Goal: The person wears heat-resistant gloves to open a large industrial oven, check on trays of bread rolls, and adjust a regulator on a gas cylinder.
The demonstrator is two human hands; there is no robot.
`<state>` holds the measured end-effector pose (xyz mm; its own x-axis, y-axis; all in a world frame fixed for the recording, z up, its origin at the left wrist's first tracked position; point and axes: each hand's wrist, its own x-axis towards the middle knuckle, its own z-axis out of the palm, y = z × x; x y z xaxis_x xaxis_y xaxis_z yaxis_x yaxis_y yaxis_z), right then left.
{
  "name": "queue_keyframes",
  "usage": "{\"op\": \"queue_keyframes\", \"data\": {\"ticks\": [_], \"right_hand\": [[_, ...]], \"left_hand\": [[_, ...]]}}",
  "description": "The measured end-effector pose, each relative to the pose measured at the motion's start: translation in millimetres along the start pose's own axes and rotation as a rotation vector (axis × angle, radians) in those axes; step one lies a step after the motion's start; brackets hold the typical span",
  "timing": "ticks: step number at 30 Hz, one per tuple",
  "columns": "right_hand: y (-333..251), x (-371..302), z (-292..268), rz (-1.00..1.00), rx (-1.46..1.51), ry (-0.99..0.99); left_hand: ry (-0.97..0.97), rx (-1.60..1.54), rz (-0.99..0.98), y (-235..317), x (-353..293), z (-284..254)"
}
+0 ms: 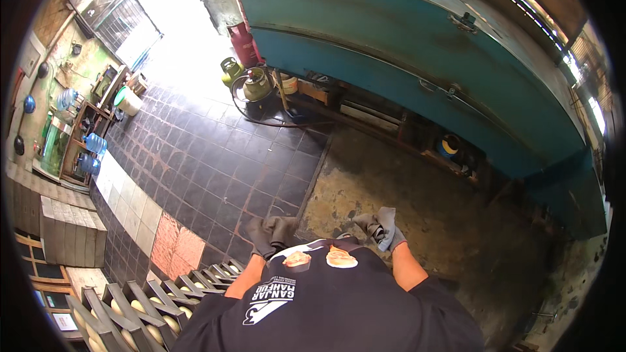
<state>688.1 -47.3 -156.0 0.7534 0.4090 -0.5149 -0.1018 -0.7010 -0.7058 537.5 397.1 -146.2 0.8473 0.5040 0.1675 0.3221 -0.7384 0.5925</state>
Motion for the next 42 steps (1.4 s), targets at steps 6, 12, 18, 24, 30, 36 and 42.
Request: {"op": "queue_keyframes", "data": {"ticks": [6,12,18,24,30,36,42], "right_hand": [[55,-20,-10,0.064,-0.050,0.147],[96,-47,-12,0.133,0.004,0.259],[134,-73,-11,0.187,0.023,0.356],[186,-67,-69,0.165,-0.096,0.509],[188,34,-240,0.138,-0.171,0.627],[87,194,-442,0.143,-0.114,0.701],[-22,278,-479,0.126,-0.183,0.696]], "left_hand": [[-0.018,-0.386,0.003,32,32,30],[-0.219,-1.054,-0.257,112,67,80],[-0.035,-0.182,0.598,136,131,152],[-0.580,-0.780,0.296,250,200,190],[-0.421,-0.591,0.746,351,288,258],[-0.390,-0.293,0.818,492,376,325],[-0.461,-0.918,0.477,556,397,392]]}}
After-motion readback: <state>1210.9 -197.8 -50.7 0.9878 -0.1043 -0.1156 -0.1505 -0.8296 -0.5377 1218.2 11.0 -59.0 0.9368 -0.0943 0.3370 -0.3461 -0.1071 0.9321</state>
